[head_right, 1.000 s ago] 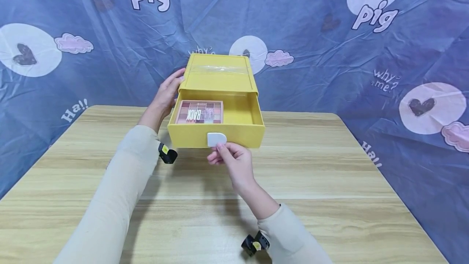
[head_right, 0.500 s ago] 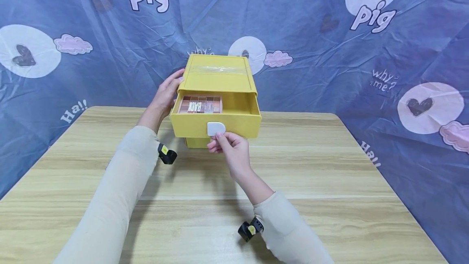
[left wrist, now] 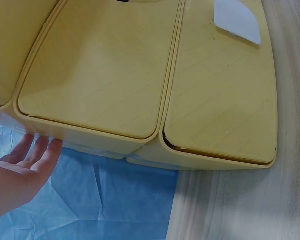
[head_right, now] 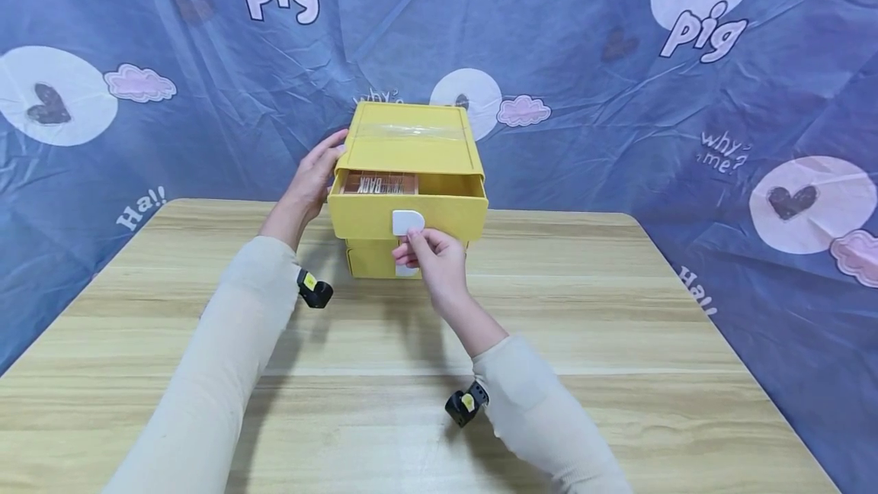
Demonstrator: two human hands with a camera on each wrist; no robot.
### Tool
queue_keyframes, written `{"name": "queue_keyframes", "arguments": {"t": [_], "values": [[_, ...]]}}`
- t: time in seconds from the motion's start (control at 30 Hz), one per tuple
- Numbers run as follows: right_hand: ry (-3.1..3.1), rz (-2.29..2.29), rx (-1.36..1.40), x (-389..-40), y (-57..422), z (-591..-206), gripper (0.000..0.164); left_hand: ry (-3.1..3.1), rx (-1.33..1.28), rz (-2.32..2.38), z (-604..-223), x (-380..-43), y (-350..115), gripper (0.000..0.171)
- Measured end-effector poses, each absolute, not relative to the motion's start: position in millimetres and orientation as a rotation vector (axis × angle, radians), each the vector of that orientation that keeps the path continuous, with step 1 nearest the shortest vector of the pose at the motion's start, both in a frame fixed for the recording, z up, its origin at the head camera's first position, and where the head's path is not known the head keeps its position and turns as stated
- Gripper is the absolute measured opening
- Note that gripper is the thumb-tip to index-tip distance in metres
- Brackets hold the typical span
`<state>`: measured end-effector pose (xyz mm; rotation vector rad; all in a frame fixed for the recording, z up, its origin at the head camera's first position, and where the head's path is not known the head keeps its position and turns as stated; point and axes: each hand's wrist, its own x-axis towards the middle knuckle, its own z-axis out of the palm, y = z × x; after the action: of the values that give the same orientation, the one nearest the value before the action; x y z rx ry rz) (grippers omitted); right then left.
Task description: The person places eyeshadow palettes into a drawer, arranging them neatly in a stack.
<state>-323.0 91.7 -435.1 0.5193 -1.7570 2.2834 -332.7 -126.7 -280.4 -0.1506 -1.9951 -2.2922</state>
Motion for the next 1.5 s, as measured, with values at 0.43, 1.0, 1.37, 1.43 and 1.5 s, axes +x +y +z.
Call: {"name": "queue_keyframes", "arguments": {"t": [0.43, 1.0, 1.37, 1.43, 1.5], "values": [[-1.894, 2.232, 0.419, -335.3, 87.7, -417.1, 0.030, -1.983, -0.148, -2.315, -280.0, -332.6, -126.7, 0.045], [-1.817, 2.184, 0.339, -361.2, 78.7, -416.0, 0.040, -1.999, -0.136, -2.307, -278.8, -332.4, -127.0, 0.045], [-1.824, 2.194, 0.300, -363.1, 76.7, -410.0, 0.041, -1.976, -0.135, -2.325, -278.7, -332.4, -126.7, 0.045], [-1.824, 2.186, 0.303, -364.3, 76.4, -410.7, 0.041, -1.971, -0.145, -2.326, -278.9, -332.4, -126.9, 0.045], [-1.824, 2.186, 0.306, -365.7, 76.3, -411.8, 0.041, -1.966, -0.152, -2.329, -279.1, -332.6, -126.8, 0.045]]}}
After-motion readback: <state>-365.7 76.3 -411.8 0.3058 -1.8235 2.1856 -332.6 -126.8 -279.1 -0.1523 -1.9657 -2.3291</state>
